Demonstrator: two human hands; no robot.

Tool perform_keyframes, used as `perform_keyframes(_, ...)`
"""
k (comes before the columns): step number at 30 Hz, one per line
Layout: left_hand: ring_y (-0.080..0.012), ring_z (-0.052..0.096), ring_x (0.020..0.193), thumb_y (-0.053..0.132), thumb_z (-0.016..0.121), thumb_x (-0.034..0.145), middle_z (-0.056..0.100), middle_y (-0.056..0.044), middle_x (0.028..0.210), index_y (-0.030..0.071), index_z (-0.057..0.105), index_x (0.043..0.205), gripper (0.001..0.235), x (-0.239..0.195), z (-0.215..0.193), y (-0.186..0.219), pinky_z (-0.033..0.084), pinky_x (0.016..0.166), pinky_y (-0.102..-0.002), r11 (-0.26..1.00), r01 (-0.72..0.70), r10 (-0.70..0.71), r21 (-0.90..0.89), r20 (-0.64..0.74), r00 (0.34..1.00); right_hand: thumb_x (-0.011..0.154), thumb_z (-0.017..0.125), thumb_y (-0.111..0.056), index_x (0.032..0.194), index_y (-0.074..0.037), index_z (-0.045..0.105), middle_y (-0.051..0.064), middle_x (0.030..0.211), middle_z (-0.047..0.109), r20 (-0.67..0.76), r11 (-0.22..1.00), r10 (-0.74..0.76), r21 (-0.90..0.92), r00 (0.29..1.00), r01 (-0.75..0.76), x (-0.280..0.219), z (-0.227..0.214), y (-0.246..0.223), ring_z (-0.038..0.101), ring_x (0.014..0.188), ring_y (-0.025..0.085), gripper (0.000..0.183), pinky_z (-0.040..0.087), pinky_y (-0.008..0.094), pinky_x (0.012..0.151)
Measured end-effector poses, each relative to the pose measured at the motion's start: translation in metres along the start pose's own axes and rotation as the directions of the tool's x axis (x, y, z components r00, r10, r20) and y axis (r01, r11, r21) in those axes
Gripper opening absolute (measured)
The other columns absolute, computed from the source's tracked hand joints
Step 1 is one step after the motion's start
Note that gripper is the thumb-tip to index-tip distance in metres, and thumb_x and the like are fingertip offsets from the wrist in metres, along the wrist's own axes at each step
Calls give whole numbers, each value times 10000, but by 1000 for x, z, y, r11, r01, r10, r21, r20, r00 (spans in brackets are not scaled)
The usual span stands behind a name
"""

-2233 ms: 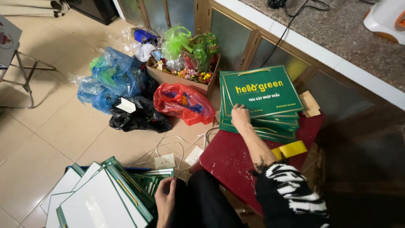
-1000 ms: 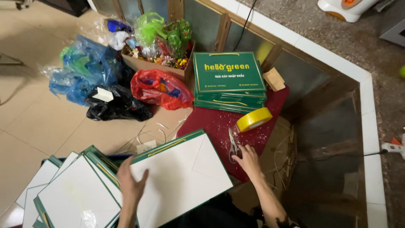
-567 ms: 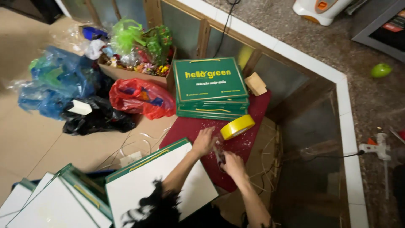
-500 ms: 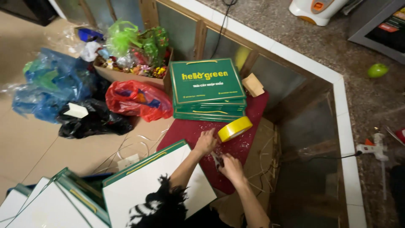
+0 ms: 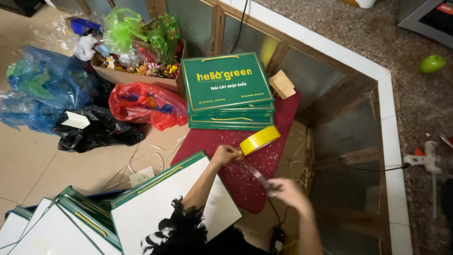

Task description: Assemble and tape green and white gift boxes on the floor.

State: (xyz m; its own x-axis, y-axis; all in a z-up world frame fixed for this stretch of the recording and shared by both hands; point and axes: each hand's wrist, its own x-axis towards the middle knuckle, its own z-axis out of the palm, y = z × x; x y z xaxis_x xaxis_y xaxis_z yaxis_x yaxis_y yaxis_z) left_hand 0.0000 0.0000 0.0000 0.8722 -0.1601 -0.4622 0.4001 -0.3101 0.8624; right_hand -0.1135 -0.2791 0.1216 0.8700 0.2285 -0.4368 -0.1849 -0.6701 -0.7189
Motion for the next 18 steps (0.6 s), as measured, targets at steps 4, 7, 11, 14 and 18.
perform_keyframes(4, -242, 739, 816, 418, 883, 825, 778, -144, 871, 62, 806, 951, 386, -11, 9, 2, 553, 822, -365, 997, -49, 46, -56, -58, 997, 835, 761, -43, 1119, -4, 765, 291, 1092, 750, -259, 997, -56, -63, 964, 41, 25, -17, 26, 740, 920, 460, 287, 566, 530, 871)
perform_keyframes(7, -302, 742, 876, 467, 887, 793, 771, -178, 895, 73, 809, 886, 412, -26, 2, 21, 553, 816, -394, 991, -135, 136, 12, -106, 985, 813, 806, -237, 1200, -252, 767, 148, 985, 744, -385, 938, -190, -341, 903, 52, 69, -2, 45, 717, 948, 368, 389, 584, 436, 809)
perform_keyframes(11, -223, 676, 686, 323, 861, 801, 736, -140, 734, 64, 791, 829, 269, -74, -53, 52, 506, 665, -339, 972, -235, 231, 0, -176, 957, 891, 703, -327, 1342, -425, 660, 51, 1069, 790, -283, 918, 68, -358, 957, -171, 94, 18, 30, 720, 1115, 243, 463, 535, 447, 1029)
perform_keyframes(14, -213, 657, 671, 212, 859, 799, 730, -158, 716, 16, 764, 812, 219, -140, -96, 89, 510, 664, -326, 960, -274, 260, -64, -172, 950, 917, 679, -335, 1369, -362, 646, 49, 920, 797, -260, 937, 141, -276, 955, -214, 96, 19, 14, 749, 881, 201, 454, 575, 414, 893)
perform_keyframes(18, -194, 657, 654, 61, 875, 773, 722, -161, 698, -61, 741, 826, 189, -206, -137, 99, 543, 649, -310, 900, -341, 296, -270, -195, 935, 907, 699, -317, 1333, -309, 673, 22, 693, 780, -212, 975, 191, -72, 958, -210, 111, 26, 25, 758, 596, 148, 427, 611, 333, 653)
